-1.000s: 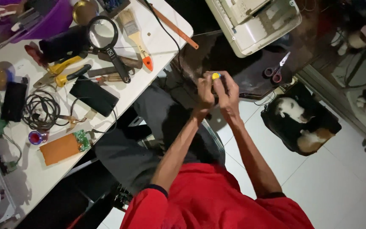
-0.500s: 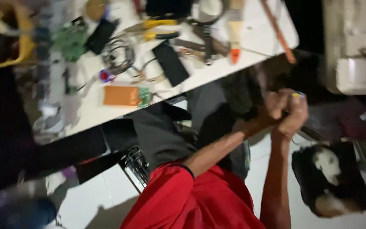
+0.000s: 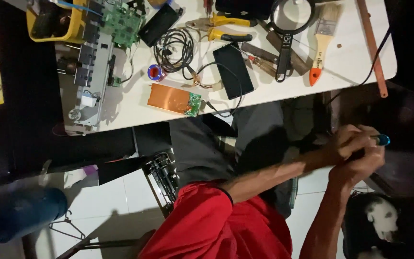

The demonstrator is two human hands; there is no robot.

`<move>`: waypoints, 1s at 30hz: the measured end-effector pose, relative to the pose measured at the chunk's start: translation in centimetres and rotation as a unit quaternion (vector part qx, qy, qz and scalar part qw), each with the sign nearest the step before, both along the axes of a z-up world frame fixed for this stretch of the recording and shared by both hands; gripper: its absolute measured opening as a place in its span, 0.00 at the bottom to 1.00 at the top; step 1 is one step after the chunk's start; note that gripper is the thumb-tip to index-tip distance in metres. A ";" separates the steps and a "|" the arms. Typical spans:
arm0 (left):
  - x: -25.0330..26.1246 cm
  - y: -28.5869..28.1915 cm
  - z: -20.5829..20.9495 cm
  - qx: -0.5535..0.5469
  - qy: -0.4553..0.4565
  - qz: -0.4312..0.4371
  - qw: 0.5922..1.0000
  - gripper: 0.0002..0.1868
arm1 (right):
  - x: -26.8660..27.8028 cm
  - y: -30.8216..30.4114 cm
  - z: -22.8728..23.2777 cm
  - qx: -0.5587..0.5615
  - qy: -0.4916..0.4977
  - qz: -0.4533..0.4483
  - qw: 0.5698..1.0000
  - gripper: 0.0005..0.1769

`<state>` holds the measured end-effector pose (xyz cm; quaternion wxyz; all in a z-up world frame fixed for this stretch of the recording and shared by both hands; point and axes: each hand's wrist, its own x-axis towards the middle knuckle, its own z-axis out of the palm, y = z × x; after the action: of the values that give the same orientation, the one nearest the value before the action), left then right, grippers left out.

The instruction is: Soldering and repairing electronic components on a circuit board at a workbench.

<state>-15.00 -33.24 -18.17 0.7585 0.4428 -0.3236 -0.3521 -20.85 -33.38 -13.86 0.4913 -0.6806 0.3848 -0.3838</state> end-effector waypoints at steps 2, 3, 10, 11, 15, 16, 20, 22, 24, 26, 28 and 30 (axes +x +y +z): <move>-1.0 -1.1 -2.8 -0.013 0.038 -0.022 0.999 0.17 | -0.7 -0.9 -1.3 0.020 -0.003 -0.004 1.000 0.22; -1.7 -2.3 -5.6 -0.021 -0.034 0.002 0.999 0.17 | -1.0 -1.4 -2.0 0.045 -0.013 -0.008 0.999 0.22; -3.3 -2.1 -8.4 0.023 0.017 -0.046 0.999 0.18 | -2.0 -3.3 -5.3 0.179 -0.060 -0.024 0.982 0.20; -3.4 -2.2 -8.6 0.025 0.018 -0.044 0.999 0.18 | -1.9 -2.8 -4.9 0.182 -0.059 -0.021 0.981 0.20; -3.6 -2.5 -8.8 0.010 -0.052 -0.022 0.998 0.19 | -0.8 -0.7 -2.2 0.023 -0.076 -0.012 0.997 0.18; -3.6 -2.5 -8.6 0.034 -0.083 -0.009 0.996 0.19 | -0.5 -0.1 -1.3 -0.001 -0.079 -0.004 0.997 0.19; -3.5 -2.4 -8.6 0.039 -0.101 -0.001 0.994 0.20 | 0.0 0.1 -0.8 -0.062 -0.046 0.007 0.997 0.21; -3.6 -2.8 -8.8 0.048 -0.124 0.009 0.991 0.20 | 0.0 0.3 -0.5 -0.036 -0.060 -0.005 0.998 0.17; -3.6 -2.9 -8.7 0.041 -0.137 0.010 0.990 0.20 | -1.1 -1.4 -4.4 0.070 -0.158 0.000 0.985 0.15; -3.1 -3.4 -8.7 0.035 -0.153 0.013 0.988 0.21 | -1.1 -3.1 -6.6 0.175 -0.255 0.010 0.951 0.13; -3.0 -3.7 -8.9 0.039 -0.175 0.024 0.983 0.22 | -0.8 -4.1 -7.2 0.256 -0.260 -0.088 0.927 0.23; -2.8 -3.8 -8.7 0.023 -0.190 0.021 0.981 0.22 | -5.7 -12.1 -21.7 0.407 -0.633 -0.013 0.658 0.16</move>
<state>-17.77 -37.07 -26.84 0.6801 0.5257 -0.4443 -0.2525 -26.58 -45.51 -35.57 0.8389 -0.0001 0.1071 -0.5337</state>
